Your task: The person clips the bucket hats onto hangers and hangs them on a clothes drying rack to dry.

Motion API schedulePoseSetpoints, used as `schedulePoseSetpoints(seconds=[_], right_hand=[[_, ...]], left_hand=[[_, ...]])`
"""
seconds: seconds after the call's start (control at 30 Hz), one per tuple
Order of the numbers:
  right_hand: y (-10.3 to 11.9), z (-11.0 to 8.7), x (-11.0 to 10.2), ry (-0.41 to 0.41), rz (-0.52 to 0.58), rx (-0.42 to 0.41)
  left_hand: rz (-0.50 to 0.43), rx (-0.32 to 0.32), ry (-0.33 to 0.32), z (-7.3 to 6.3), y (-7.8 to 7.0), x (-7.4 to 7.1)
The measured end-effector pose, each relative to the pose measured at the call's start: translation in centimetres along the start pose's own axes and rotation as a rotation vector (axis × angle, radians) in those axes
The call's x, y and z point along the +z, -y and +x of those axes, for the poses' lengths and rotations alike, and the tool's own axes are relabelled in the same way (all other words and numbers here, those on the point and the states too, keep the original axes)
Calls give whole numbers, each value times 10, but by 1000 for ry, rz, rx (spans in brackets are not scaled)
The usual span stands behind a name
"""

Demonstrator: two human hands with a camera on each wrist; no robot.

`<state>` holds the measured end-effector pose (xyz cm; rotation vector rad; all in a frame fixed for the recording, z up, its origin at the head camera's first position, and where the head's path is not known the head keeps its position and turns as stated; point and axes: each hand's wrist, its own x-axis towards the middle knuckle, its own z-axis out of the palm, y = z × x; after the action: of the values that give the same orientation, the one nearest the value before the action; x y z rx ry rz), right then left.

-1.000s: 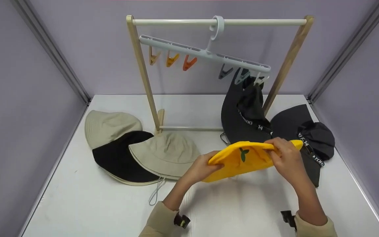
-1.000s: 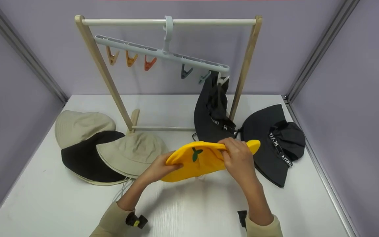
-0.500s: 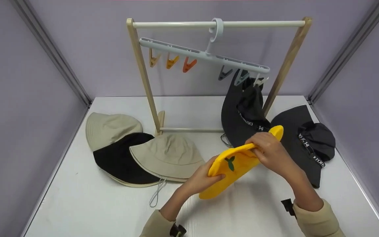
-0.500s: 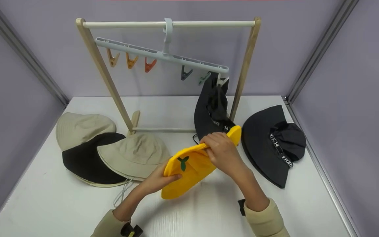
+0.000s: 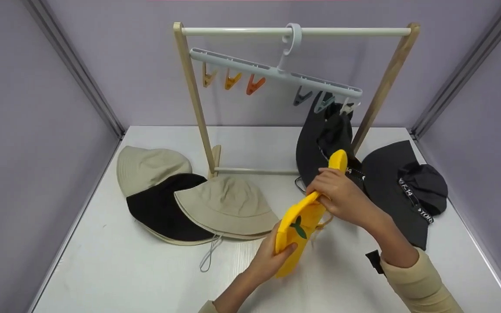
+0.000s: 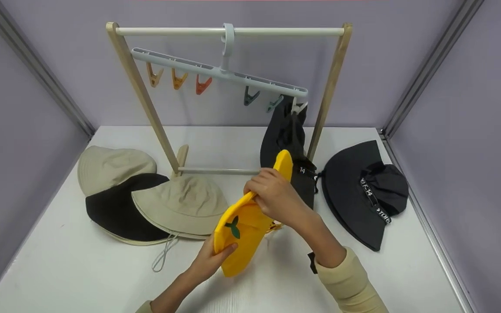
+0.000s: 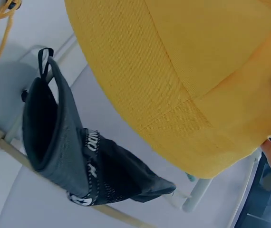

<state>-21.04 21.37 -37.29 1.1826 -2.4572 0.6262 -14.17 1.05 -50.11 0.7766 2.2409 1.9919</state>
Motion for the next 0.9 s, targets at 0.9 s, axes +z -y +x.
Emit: schedulePoseSetpoints(seconds=[0.9], right_hand=[[-48,39,25,-88,-84,-60]], left_hand=[[225,168,-338,44,-6,16]])
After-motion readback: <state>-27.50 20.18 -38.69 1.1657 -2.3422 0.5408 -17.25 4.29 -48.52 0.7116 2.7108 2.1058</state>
